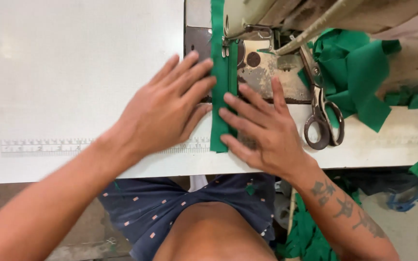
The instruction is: Folding and sewing green fabric strips using an industrial sewing machine
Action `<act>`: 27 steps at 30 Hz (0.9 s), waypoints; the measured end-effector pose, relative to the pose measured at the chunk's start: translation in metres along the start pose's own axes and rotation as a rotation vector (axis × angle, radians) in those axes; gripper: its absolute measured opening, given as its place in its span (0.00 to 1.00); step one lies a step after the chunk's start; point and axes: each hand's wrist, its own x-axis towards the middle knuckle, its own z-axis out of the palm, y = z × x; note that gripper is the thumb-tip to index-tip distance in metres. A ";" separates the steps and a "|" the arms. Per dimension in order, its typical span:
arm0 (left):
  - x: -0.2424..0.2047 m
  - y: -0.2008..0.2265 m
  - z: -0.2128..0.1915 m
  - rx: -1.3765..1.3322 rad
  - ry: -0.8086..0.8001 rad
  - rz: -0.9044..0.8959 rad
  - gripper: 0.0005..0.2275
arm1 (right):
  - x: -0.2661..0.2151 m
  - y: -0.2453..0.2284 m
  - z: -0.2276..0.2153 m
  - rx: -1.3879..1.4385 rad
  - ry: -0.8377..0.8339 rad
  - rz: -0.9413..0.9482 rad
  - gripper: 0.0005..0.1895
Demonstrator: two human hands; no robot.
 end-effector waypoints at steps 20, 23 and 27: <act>-0.043 0.047 0.009 -0.046 0.076 0.099 0.15 | -0.034 -0.038 0.001 -0.106 0.144 -0.143 0.19; -0.043 0.047 0.008 -0.043 0.106 0.143 0.12 | -0.038 -0.041 0.001 -0.112 0.170 -0.143 0.17; -0.046 0.046 0.009 -0.059 0.102 0.157 0.13 | -0.040 -0.042 0.001 -0.140 0.148 -0.173 0.17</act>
